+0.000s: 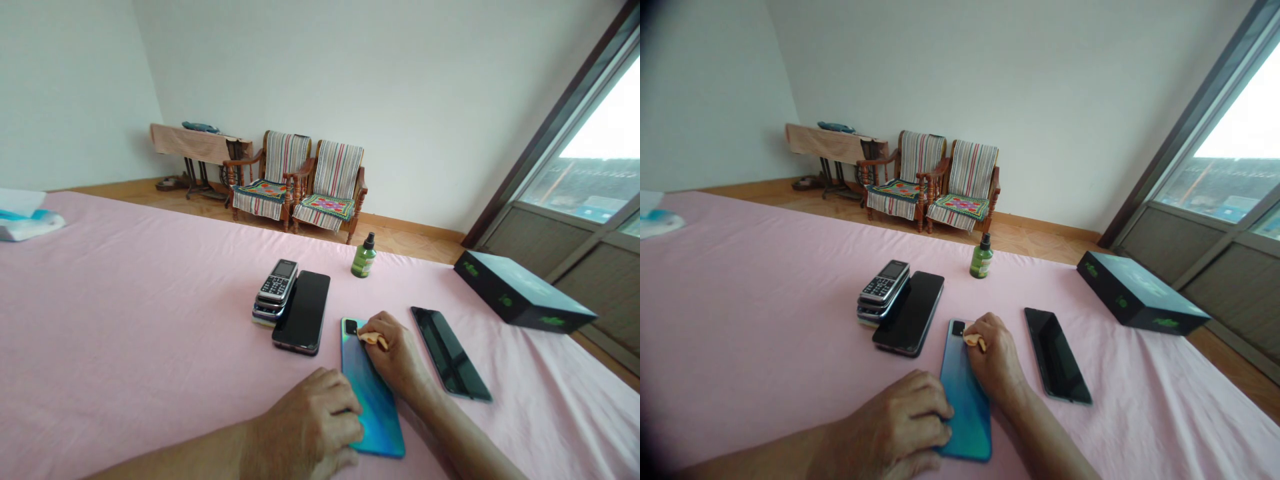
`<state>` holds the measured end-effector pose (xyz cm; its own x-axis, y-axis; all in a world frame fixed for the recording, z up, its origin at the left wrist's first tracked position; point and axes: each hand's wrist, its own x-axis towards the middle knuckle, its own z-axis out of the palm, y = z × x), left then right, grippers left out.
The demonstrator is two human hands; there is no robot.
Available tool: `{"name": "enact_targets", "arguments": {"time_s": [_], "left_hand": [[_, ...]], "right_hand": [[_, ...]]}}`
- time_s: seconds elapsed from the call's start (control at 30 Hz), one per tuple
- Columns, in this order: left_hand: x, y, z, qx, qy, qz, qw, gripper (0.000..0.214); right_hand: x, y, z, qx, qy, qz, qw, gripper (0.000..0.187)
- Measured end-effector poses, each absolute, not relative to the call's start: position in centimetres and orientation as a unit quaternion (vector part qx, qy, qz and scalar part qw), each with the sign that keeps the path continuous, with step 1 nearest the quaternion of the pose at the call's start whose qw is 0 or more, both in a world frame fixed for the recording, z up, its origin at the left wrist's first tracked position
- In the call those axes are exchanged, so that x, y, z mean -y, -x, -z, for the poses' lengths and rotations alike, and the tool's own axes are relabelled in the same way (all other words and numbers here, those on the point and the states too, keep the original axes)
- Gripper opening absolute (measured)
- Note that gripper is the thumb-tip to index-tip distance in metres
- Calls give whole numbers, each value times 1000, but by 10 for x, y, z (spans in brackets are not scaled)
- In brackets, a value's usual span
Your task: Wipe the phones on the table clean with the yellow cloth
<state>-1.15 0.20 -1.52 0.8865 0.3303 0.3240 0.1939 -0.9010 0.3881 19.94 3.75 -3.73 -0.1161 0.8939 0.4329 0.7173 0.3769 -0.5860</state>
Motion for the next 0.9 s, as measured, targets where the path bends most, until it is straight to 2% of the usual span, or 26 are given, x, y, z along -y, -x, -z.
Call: {"name": "enact_targets", "arguments": {"time_s": [0.27,0.7,0.9], "left_hand": [[-1,12,13,-139,-955,-190,179,9],[-1,11,9,-140,-946,-192,220,13],[-2,13,9,-130,-946,-195,225,12]], "right_hand": [[-51,-203,47,748,547,-69,368,41],[-33,-197,37,745,542,-97,376,24],[-33,-197,43,725,559,-79,394,33]]}}
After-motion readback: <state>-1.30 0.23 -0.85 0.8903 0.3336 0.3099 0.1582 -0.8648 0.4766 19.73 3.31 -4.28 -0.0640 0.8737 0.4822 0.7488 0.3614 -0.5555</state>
